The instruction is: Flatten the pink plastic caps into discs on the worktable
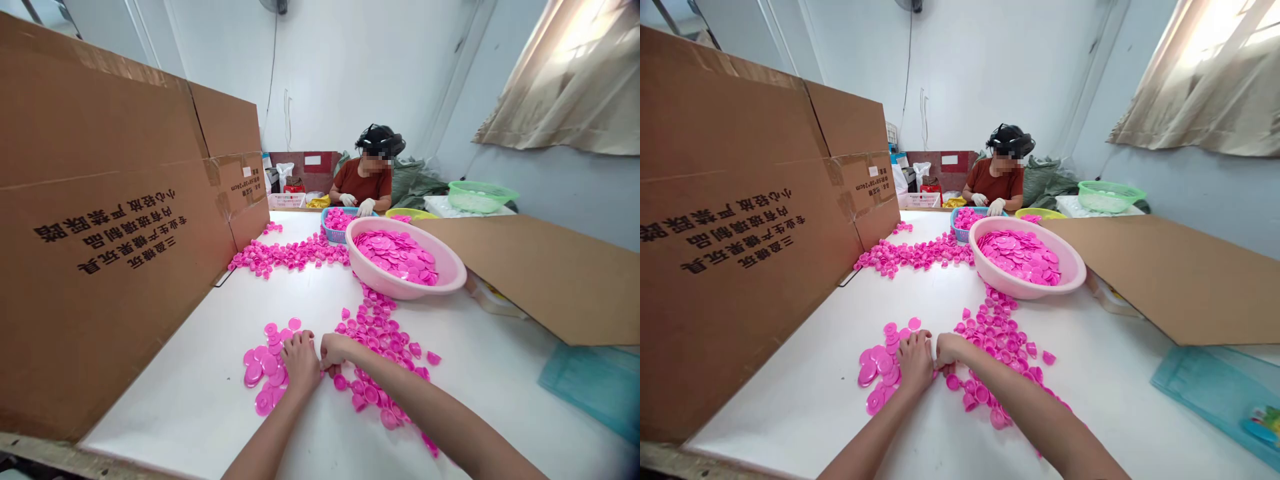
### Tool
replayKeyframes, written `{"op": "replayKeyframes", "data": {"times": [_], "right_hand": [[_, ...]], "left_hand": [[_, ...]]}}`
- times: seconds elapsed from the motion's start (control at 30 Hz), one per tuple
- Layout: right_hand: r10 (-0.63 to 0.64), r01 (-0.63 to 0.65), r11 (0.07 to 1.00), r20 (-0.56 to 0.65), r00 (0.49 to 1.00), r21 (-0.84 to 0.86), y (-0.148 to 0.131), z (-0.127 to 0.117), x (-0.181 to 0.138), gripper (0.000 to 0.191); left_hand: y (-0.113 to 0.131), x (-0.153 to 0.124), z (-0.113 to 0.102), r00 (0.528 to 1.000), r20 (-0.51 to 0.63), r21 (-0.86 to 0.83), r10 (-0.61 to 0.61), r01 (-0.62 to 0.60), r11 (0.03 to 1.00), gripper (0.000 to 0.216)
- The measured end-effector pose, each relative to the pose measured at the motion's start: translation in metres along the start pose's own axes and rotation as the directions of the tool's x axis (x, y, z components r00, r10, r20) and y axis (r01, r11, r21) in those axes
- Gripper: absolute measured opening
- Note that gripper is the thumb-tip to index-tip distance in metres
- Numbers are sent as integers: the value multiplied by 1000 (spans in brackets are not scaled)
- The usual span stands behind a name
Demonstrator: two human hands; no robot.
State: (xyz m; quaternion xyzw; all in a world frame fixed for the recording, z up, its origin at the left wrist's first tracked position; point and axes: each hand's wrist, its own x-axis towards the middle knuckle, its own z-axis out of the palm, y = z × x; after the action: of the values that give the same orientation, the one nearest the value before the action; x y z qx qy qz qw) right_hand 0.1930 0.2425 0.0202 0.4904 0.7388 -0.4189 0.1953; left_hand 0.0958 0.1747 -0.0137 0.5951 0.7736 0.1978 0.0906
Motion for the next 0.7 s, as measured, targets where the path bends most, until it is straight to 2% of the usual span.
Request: {"op": "replayKeyframes", "data": {"times": [0.17, 0.23, 0.3, 0.37, 0.4, 0.47, 0.53, 0.57, 0.63, 0.67, 0.7], "right_hand": [[-28, 26, 999, -69, 997, -24, -9, 5, -19, 7], [-91, 91, 996, -91, 992, -12, -12, 5, -26, 12], [-192, 197, 980, -173, 966, 15, -13, 3, -30, 23], [-267, 279, 960, -359, 895, -17, -12, -2, -31, 32], [-265, 262, 962, -472, 841, -74, -10, -5, -31, 32], [-213, 84, 972, -664, 717, -221, -2, -8, -28, 25], [-173, -143, 934, -763, 623, -329, 10, -7, -23, 21], [-170, -217, 905, -780, 602, -365, 16, -5, -20, 23], [-202, -255, 870, -778, 594, -421, 24, 3, -13, 29], [-223, -243, 865, -772, 595, -438, 25, 7, -10, 31], [-240, -225, 866, -765, 597, -447, 23, 12, -7, 33]], "left_hand": [[6, -3, -15, 990, 73, -45, 116, -113, 993, 32], [5, -5, -30, 992, 49, -91, 120, -115, 989, 35], [-8, -11, -55, 996, 4, -155, 93, -91, 984, 37], [-39, -26, -87, 997, -60, -181, 37, -48, 982, 36], [-63, -37, -106, 994, -105, -157, -8, -9, 988, 34], [-119, -70, -143, 964, -216, -39, -154, 149, 988, 30], [-178, -109, -176, 886, -291, 148, -361, 415, 898, 31], [-202, -128, -188, 827, -323, 248, -460, 544, 802, 34], [-233, -156, -201, 742, -405, 350, -535, 666, 659, 35], [-238, -162, -201, 733, -426, 371, -530, 676, 637, 35], [-236, -163, -196, 758, -420, 374, -500, 646, 665, 35]]}}
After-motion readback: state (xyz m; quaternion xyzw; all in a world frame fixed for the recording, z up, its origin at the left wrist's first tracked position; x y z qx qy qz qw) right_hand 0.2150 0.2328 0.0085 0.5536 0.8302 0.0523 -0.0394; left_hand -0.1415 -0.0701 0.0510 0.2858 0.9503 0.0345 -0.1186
